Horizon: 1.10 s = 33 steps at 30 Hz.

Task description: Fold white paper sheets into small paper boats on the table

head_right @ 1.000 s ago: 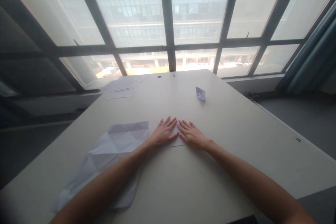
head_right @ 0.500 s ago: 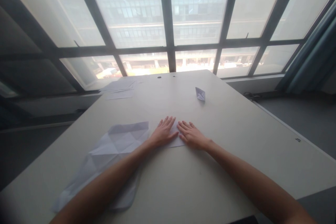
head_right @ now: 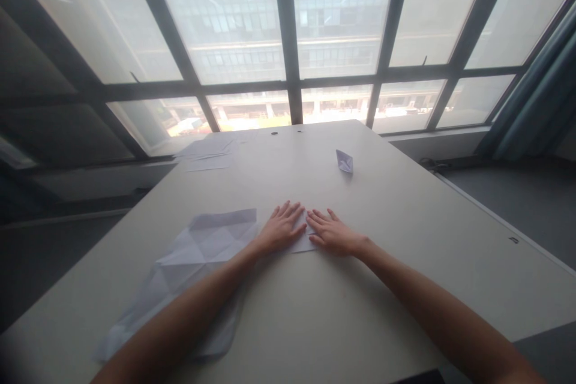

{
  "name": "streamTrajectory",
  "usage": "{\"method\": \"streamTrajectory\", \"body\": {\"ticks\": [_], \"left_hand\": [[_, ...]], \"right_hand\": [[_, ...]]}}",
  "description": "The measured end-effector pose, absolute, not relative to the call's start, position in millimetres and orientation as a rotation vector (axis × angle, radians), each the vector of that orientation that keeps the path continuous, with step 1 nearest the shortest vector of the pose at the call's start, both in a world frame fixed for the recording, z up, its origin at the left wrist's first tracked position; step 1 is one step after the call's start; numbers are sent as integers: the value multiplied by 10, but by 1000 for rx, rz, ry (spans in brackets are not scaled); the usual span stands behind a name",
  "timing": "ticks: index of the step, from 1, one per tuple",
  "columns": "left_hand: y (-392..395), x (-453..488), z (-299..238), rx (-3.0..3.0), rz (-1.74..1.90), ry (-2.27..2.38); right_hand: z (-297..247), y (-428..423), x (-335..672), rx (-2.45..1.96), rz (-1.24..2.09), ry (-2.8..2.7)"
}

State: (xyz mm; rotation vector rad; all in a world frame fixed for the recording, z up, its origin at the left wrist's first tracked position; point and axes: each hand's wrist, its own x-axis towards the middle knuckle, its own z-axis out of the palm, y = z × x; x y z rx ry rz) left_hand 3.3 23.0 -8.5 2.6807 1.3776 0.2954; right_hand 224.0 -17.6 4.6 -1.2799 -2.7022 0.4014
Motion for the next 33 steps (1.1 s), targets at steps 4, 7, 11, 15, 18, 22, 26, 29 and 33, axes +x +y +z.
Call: {"method": "streamTrajectory", "body": {"ticks": [4, 7, 11, 15, 18, 22, 26, 29, 33], "left_hand": [[227, 32, -89, 2686, 304, 1370], [236, 27, -88, 2691, 300, 1359], [245, 24, -83, 2689, 290, 1347], [241, 28, -75, 2683, 276, 1342], [235, 32, -71, 2674, 266, 1350], [230, 33, -64, 2669, 254, 1362], [229, 31, -57, 2670, 237, 1350], [230, 32, -52, 2670, 225, 1349], [229, 34, -52, 2674, 235, 1354]], "right_hand": [[213, -204, 2306, -1218, 361, -2709], [250, -187, 2351, -1439, 198, -2505], [136, -128, 2365, -1505, 81, -2218], [-2, -81, 2315, -1277, 223, -2367], [-63, -79, 2296, -1301, 309, -2533], [-99, -74, 2423, -1563, 292, -2576], [-115, -15, 2669, -1876, 253, -2482], [-104, 34, 2737, -2012, 92, -2258], [-39, 0, 2534, -1742, 43, -2154]]}}
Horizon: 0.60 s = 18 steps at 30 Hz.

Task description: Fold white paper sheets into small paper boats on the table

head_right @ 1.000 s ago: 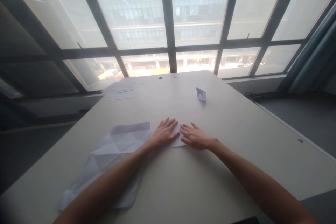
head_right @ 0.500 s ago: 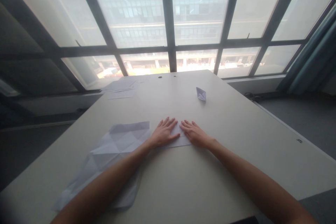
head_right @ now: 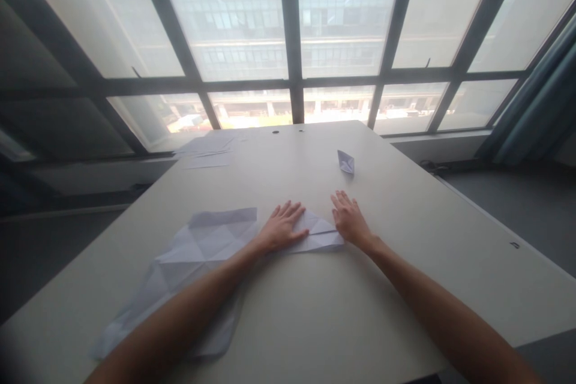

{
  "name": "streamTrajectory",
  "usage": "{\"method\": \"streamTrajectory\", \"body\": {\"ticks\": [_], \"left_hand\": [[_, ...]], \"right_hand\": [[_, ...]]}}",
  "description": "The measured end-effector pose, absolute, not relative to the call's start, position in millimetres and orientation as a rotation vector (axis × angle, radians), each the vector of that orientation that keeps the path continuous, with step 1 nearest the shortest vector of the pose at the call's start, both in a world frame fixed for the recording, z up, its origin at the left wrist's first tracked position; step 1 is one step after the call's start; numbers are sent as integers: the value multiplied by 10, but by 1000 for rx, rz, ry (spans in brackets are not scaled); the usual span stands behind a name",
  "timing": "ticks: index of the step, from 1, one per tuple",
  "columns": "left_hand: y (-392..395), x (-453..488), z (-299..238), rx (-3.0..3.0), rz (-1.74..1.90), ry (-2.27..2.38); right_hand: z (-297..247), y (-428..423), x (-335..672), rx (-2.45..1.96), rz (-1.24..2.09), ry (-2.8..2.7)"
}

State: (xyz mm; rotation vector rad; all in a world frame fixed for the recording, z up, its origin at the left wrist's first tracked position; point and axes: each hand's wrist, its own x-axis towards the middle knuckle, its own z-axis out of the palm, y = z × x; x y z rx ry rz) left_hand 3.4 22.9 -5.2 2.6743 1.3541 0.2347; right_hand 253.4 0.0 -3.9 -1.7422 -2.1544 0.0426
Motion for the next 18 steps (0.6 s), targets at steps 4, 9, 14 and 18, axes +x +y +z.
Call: {"method": "streamTrajectory", "body": {"ticks": [4, 9, 14, 18], "left_hand": [[221, 29, -58, 2682, 292, 1334], [228, 37, -81, 2677, 358, 1328], [291, 24, -140, 2511, 546, 1690], [336, -11, -197, 2434, 579, 1852]], "right_hand": [[-2, -128, 2255, -1385, 165, -2396], [-41, -197, 2154, -1463, 266, -2537], [-59, -162, 2193, -1576, 182, -2494], [-61, -129, 2256, -1639, 178, -2478]]}}
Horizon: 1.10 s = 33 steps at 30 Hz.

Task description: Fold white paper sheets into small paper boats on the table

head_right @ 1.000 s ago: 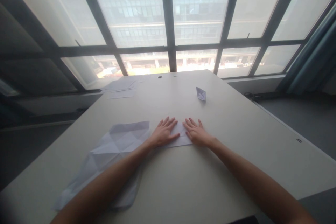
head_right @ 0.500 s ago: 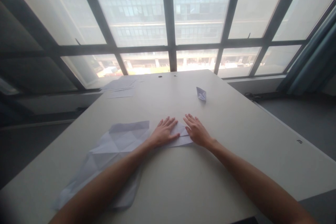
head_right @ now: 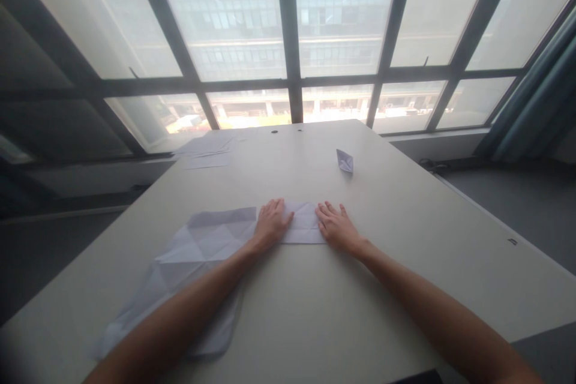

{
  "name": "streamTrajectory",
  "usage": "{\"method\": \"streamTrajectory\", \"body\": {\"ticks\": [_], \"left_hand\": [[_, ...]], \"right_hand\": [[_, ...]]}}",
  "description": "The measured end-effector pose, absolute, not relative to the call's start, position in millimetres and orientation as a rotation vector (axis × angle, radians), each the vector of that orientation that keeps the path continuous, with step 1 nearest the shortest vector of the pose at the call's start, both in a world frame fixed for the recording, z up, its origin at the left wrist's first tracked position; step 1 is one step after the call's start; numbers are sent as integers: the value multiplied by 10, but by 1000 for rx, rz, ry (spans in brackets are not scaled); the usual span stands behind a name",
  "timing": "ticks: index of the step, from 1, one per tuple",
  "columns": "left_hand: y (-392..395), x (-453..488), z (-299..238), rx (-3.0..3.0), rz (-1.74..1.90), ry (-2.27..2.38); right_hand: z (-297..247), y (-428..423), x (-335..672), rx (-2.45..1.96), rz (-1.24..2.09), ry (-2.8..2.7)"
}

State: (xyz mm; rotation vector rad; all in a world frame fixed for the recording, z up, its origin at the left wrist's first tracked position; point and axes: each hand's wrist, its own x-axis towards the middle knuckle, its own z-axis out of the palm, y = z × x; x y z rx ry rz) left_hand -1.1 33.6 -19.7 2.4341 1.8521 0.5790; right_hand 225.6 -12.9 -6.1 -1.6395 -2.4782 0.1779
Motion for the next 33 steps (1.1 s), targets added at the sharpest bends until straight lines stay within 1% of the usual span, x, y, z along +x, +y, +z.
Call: {"method": "streamTrajectory", "body": {"ticks": [8, 15, 18, 20, 26, 33], "left_hand": [[346, -30, -169, 2413, 702, 1766], [270, -27, -6, 2345, 985, 1434], [214, 18, 66, 2340, 1024, 1341], [172, 45, 102, 2364, 986, 1282], [123, 71, 95, 2544, 693, 1116], [168, 62, 0, 2614, 601, 1064]], "right_hand": [[-73, -119, 2286, -1629, 167, -2484], [-89, -106, 2283, -1622, 176, -2486], [-87, -105, 2279, -1618, 175, -2482], [-85, -106, 2275, -1616, 178, -2479], [-93, -103, 2272, -1608, 177, -2486], [-81, -98, 2270, -1597, 230, -2487]]}}
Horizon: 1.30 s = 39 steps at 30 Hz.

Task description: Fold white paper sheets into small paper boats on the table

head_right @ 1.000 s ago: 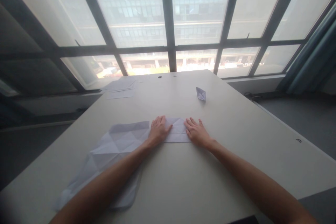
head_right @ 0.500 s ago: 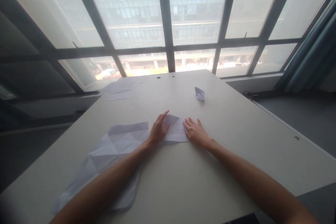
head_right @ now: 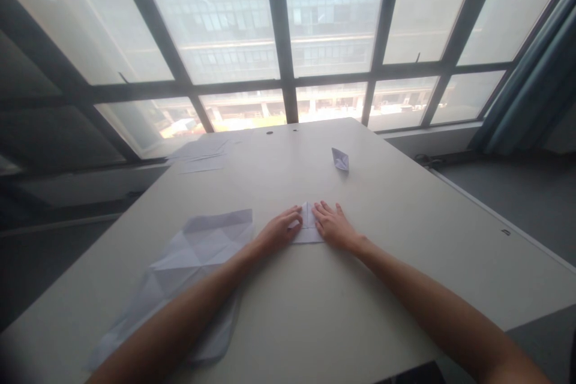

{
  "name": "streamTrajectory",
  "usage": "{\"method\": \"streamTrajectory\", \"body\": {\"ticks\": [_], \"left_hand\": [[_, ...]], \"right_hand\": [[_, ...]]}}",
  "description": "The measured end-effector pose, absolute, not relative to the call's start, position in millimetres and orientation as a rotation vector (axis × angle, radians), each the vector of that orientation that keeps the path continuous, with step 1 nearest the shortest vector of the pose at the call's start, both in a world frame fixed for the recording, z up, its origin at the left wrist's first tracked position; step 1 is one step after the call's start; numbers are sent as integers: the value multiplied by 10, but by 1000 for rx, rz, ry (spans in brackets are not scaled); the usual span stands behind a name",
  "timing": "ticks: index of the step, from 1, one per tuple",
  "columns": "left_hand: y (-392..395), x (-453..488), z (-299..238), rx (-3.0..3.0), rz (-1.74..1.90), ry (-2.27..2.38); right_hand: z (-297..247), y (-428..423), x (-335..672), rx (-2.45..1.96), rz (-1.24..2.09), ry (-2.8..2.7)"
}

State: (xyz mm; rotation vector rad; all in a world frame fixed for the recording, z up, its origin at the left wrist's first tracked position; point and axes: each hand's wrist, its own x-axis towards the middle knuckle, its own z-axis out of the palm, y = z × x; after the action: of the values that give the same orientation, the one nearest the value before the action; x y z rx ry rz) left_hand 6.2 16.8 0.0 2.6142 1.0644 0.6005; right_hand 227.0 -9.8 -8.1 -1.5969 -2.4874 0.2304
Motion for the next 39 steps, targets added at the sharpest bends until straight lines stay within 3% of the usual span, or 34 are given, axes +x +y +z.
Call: {"method": "streamTrajectory", "body": {"ticks": [15, 39], "left_hand": [[178, 5, 66, 2704, 430, 883], [187, 41, 49, 2926, 546, 712]], "right_hand": [[-39, -103, 2296, -1503, 287, -2528], [-51, -42, 2315, -1252, 370, -2373]]}}
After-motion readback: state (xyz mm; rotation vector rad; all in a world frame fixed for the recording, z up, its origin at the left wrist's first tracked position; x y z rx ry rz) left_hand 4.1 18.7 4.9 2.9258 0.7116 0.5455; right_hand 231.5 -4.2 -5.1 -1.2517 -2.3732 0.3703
